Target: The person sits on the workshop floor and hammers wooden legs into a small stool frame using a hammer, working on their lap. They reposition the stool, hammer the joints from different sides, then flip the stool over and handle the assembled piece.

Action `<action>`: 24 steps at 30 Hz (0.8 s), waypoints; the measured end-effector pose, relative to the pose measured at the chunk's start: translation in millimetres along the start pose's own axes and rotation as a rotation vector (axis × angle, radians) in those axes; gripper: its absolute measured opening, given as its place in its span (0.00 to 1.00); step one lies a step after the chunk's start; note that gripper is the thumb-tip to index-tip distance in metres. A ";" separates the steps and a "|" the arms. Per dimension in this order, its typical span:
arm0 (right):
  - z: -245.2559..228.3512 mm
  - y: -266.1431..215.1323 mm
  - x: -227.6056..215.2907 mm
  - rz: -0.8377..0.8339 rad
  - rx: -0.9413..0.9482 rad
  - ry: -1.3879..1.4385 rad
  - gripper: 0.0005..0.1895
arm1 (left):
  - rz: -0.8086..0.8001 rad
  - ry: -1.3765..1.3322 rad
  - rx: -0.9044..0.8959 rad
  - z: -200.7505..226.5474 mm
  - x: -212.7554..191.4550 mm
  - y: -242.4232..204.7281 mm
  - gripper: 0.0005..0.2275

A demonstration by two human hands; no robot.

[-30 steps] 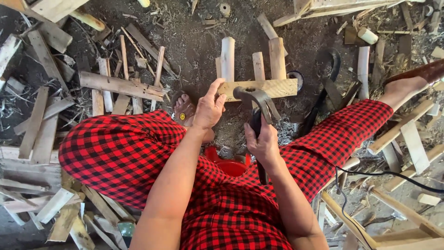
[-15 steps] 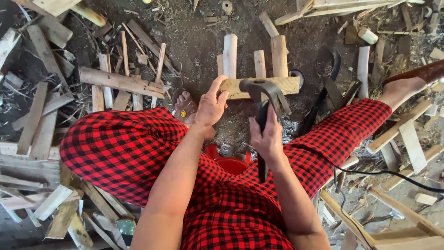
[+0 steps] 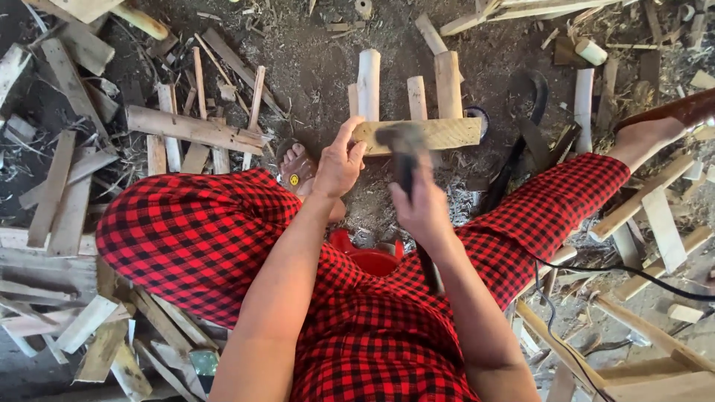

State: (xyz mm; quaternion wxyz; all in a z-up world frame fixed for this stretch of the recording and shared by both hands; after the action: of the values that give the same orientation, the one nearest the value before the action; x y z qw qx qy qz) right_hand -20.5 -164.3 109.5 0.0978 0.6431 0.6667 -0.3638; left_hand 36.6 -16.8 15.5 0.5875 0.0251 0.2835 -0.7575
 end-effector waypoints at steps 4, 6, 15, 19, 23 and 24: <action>-2.5 -0.2 -4.0 -0.012 -0.217 0.074 0.34 | -0.014 0.008 -0.007 -2.7 -0.9 1.2 0.18; 2.7 -4.0 -5.8 0.010 -0.171 0.099 0.35 | -0.018 0.003 -0.033 1.1 -2.2 -1.6 0.18; 13.2 7.6 10.7 -0.068 -0.039 0.030 0.36 | -0.023 -0.018 -0.036 5.4 -3.9 -1.2 0.18; 2.4 -2.1 -5.4 -0.059 -0.052 -0.006 0.36 | -0.029 0.000 -0.033 4.6 -1.4 -1.2 0.18; -9.3 -9.4 -27.3 0.109 -0.140 0.085 0.28 | -0.012 0.018 -0.033 2.3 0.0 -1.7 0.18; -13.4 -12.0 -35.9 0.171 -0.203 0.115 0.30 | 0.001 0.016 -0.010 2.6 0.0 -0.1 0.19</action>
State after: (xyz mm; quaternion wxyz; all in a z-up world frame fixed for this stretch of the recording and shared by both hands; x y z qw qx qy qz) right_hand -21.6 -183.2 144.9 0.1548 0.7041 0.6474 -0.2474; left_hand 37.3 -17.9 17.8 0.5859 0.0282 0.2920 -0.7554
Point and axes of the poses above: each hand's wrist, its own y-axis towards the middle knuckle, its own x-axis out of the palm, z = x × y, the point moved 5 cm from there along y, towards the middle knuckle, and after that the axes turned 4 degrees about y, right-handed, at the moved point
